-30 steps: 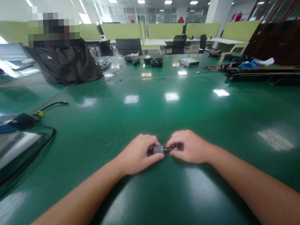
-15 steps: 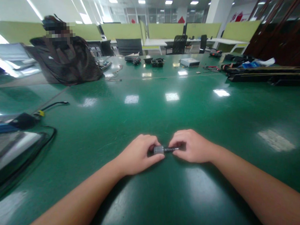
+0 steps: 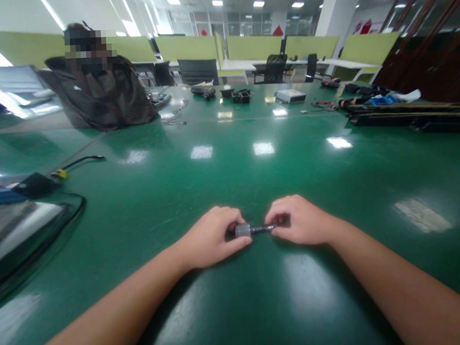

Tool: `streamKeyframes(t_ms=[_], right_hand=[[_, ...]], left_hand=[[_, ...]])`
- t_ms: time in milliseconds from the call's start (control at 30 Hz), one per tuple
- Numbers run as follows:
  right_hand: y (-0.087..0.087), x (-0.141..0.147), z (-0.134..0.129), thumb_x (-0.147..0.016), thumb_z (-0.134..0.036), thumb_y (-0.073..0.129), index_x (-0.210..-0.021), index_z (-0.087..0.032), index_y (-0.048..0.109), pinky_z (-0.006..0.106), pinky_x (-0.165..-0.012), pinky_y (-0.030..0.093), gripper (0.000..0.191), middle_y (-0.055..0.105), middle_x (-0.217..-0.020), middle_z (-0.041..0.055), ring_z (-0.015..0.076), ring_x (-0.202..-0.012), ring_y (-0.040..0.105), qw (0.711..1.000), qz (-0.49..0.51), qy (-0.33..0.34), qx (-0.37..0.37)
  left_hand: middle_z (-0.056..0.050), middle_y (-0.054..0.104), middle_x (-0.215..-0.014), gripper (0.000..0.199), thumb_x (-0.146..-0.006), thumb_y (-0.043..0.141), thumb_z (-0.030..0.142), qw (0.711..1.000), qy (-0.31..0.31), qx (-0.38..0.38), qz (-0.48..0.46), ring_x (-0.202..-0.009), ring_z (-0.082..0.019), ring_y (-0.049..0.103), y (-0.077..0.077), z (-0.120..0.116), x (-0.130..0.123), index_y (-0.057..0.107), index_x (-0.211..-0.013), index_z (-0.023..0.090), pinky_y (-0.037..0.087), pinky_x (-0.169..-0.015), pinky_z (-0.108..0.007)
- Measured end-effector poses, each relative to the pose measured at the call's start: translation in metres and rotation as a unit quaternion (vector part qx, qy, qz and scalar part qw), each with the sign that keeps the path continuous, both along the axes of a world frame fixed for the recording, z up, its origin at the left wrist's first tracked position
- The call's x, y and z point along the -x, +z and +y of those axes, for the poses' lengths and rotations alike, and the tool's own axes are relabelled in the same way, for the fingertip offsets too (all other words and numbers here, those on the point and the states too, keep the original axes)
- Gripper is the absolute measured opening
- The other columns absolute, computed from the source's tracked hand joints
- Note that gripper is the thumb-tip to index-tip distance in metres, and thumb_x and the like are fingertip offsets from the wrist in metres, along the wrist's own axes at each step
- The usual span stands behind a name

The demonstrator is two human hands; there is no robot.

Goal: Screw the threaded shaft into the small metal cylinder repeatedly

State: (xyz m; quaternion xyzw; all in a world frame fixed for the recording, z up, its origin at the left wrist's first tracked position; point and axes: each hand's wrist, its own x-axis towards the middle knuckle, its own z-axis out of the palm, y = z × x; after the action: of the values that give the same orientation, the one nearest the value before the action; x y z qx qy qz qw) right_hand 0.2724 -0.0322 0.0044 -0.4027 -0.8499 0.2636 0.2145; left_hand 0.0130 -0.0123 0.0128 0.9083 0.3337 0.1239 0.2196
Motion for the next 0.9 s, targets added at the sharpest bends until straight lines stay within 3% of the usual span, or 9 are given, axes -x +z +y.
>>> streamKeyframes(t_ms=[467, 633, 900], right_hand=[[0.000, -0.019, 0.009, -0.073, -0.012, 0.072, -0.085, -0.017, 0.075, 0.027, -0.069, 0.049, 0.013, 0.071, -0.080, 0.0016, 0.0143, -0.072, 0.064, 0.998, 0.009, -0.034, 0.050], [0.002, -0.017, 0.008, -0.075, -0.014, 0.075, -0.086, -0.018, 0.077, 0.029, -0.076, 0.051, 0.012, 0.072, -0.089, 0.0036, 0.0163, -0.082, 0.066, 0.998, 0.027, -0.005, 0.058], [-0.003, -0.001, 0.005, -0.081, -0.022, 0.076, -0.094, -0.018, 0.079, 0.028, -0.073, 0.048, 0.013, 0.074, -0.087, 0.0036, 0.0156, -0.079, 0.066, 0.998, 0.031, -0.002, 0.052]], left_hand=[[-0.001, 0.064, -0.080, 0.020, -0.086, 0.069, 0.040, 1.000, 0.005, 0.003, -0.001, -0.074, -0.018, 0.059, -0.001, -0.002, 0.002, 0.066, -0.090, 0.020, 0.042, -0.073, -0.032], [-0.001, 0.064, -0.080, 0.020, -0.087, 0.069, 0.039, 1.000, 0.003, 0.006, -0.002, -0.073, -0.018, 0.059, 0.001, -0.002, 0.002, 0.067, -0.090, 0.020, 0.041, -0.072, -0.031], [0.000, 0.064, -0.079, 0.019, -0.085, 0.071, 0.038, 1.000, 0.009, 0.002, -0.001, -0.073, -0.018, 0.059, -0.002, -0.001, 0.000, 0.066, -0.090, 0.020, 0.041, -0.073, -0.031]])
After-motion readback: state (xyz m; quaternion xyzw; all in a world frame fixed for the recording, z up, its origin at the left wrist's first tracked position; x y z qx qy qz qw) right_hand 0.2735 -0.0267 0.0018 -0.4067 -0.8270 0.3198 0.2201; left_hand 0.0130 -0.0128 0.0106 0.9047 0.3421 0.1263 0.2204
